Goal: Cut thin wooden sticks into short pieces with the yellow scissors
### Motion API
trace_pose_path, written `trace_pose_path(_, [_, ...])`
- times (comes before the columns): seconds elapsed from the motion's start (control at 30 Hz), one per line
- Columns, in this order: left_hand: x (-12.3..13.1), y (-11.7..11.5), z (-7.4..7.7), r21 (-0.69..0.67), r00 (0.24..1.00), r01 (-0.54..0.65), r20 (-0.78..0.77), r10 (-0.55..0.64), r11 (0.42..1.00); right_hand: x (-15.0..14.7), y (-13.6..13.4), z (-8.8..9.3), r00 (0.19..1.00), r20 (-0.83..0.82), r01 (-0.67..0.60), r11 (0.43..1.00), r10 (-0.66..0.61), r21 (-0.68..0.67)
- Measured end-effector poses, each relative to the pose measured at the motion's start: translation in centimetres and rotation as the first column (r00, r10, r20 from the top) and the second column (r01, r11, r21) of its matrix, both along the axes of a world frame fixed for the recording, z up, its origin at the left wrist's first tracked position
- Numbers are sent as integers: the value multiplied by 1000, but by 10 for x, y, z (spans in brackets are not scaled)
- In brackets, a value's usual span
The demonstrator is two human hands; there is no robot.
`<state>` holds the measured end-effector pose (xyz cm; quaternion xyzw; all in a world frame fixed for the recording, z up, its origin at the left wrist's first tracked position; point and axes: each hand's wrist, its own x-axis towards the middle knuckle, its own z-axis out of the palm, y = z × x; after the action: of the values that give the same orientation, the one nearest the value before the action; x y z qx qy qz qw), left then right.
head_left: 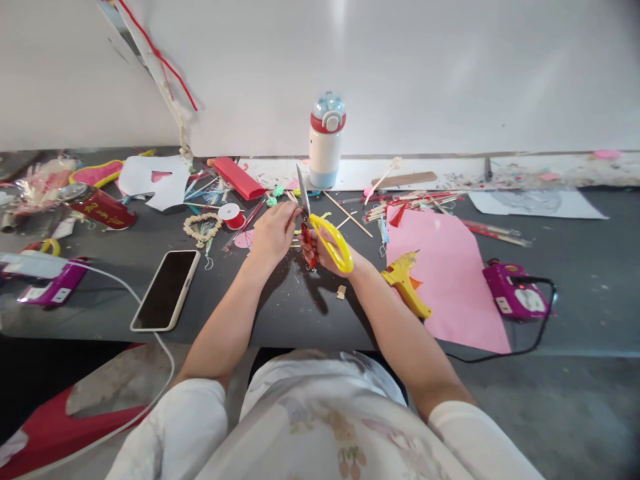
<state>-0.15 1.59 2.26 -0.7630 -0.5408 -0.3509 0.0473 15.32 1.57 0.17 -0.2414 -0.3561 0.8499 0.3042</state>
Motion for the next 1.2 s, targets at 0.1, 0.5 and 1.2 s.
trace_pose_path(0.1, [0,0,0,-6,1000,-4,-1,4,1000,-1,-1,-1,1000,19,-11,998,10,57])
trace_pose_path(0.5, [0,-1,3,-42,999,19,-43,-21,999,-1,1,-6,999,43,9,998,-12,69])
trace_pose_path(1.2, [24,0,-15,-485,715,562,692,-98,670,-3,3,-6,951,86,258,914,-298,315])
